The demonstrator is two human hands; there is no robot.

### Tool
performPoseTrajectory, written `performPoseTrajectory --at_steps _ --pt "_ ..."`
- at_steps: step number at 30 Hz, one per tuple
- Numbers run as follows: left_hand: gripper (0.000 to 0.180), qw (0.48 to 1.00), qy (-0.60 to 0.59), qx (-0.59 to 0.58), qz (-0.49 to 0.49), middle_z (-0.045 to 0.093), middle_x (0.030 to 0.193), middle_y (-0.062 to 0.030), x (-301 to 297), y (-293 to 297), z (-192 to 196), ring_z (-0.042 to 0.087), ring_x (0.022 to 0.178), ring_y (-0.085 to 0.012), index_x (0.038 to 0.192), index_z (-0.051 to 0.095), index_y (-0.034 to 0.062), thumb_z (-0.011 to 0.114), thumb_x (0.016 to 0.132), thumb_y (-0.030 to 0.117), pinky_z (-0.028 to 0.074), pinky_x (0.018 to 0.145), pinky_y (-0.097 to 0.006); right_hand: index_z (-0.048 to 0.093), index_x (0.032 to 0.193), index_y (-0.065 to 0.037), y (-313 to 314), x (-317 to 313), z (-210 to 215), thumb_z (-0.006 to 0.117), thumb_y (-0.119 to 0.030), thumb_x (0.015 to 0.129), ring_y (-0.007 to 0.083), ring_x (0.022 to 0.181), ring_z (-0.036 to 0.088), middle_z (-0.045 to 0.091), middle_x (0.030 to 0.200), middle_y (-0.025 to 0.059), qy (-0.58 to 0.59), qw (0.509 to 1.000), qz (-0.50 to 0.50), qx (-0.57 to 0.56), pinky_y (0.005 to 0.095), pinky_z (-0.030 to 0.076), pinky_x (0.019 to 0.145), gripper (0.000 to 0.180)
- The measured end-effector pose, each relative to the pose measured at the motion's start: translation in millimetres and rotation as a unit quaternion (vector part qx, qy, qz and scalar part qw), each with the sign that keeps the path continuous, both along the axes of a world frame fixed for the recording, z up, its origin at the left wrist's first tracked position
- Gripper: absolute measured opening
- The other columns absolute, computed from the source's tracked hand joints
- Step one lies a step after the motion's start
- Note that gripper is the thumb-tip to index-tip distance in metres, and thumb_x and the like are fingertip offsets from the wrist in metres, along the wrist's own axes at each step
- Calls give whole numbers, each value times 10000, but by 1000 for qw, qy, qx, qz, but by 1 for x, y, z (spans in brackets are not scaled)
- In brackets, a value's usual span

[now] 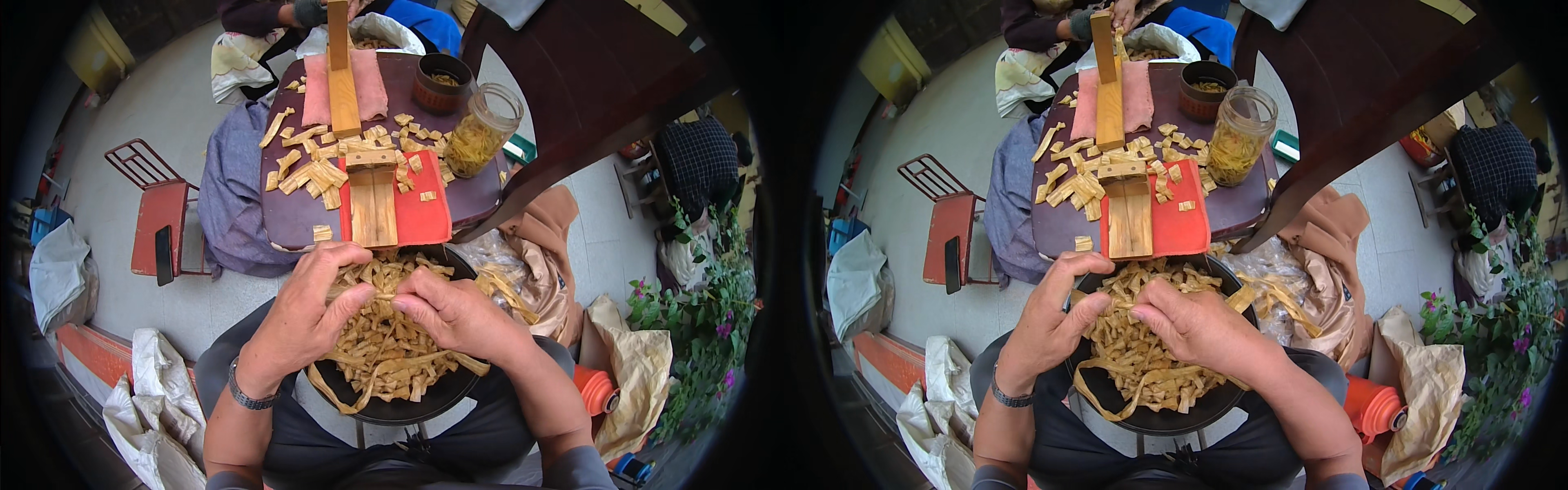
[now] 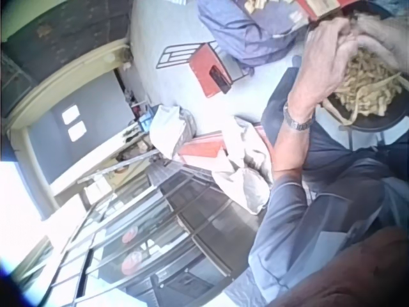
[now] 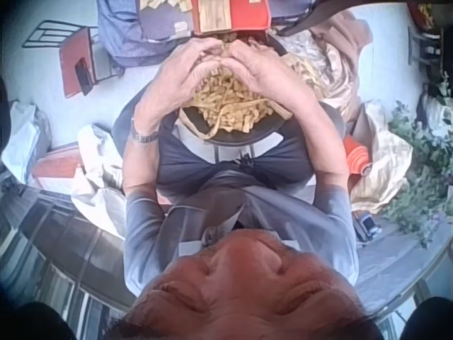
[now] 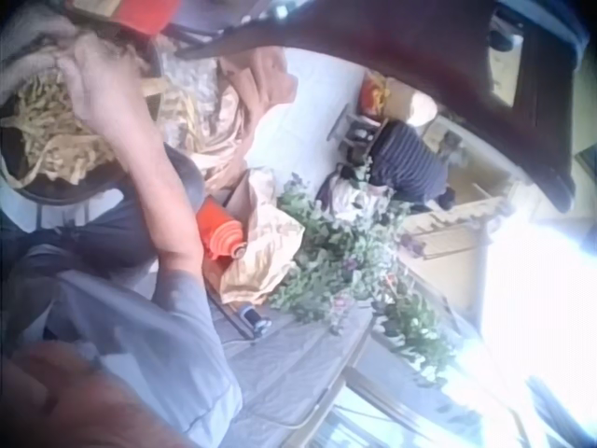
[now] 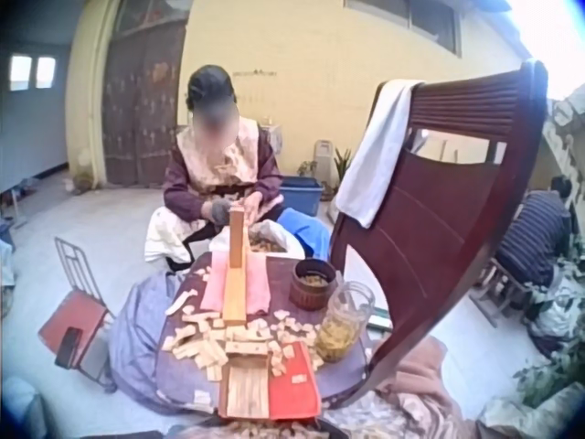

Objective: The person sits on the floor and sorts dried vegetable strips from a plastic bag into a black bowl. They handle the strips by hand, separating and arranging them within the bowl.

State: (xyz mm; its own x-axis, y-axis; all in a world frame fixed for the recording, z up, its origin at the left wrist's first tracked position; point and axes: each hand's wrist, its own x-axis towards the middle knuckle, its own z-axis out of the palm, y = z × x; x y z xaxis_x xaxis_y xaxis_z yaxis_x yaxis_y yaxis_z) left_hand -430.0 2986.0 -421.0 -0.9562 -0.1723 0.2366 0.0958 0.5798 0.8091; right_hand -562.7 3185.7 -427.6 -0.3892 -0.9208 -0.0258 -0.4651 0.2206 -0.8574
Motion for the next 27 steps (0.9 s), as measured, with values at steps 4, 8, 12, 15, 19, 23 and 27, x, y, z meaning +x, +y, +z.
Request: performPoseTrajectory --at_steps 4,8,12,15,19,23,27 --pt "296 971 -196 -3 -133 651 1146 -227 3 6 -6 640 1038 -434 1164 583 -19 629 1022 236 518 884 -486 458 1004 -66 -5 1 -6 616 -237 1048 435 672 639 634 725 184 122 990 44 -57 497 490 571 237" --pt "272 967 -201 33 -155 659 964 -223 5 9 -21 651 920 -440 1021 571 6 595 1037 276 519 780 -517 534 989 -66 -8 8 -10 666 -212 1019 393 682 659 624 731 171 132 988 71 -28 468 501 568 199" --pt "335 906 -360 38 -218 664 881 -221 8 2 -13 661 866 -454 975 571 34 542 1065 355 519 750 -530 465 984 -69 6 8 -17 602 -258 1055 417 630 633 590 641 172 100 988 118 -7 492 484 531 243" --pt "415 901 -373 -36 -220 662 876 -215 18 -2 -13 658 831 -453 967 560 38 502 1080 432 514 724 -527 470 954 -66 16 13 -9 617 -252 1049 408 622 636 586 631 168 101 986 134 3 485 490 532 255" --pt "388 934 -314 -12 -170 631 853 -209 14 -5 -9 630 810 -440 965 553 25 539 1076 397 508 734 -497 529 1001 -56 15 8 4 642 -223 1032 384 665 657 615 699 163 100 989 112 0 475 511 570 204" --pt "238 975 -195 54 -92 603 967 -129 -1 -17 -14 612 884 -277 1108 623 17 610 1063 251 502 794 -380 615 1272 -64 0 -16 -2 668 -118 975 339 805 693 655 858 158 187 978 33 -89 455 548 671 307" --pt "228 994 -99 43 7 560 1010 -123 -26 -25 -11 584 924 -261 1186 638 -13 591 1064 173 487 833 -355 664 1359 -122 -16 -47 -15 725 -19 892 307 853 684 694 962 116 290 953 -28 -84 407 572 737 482"
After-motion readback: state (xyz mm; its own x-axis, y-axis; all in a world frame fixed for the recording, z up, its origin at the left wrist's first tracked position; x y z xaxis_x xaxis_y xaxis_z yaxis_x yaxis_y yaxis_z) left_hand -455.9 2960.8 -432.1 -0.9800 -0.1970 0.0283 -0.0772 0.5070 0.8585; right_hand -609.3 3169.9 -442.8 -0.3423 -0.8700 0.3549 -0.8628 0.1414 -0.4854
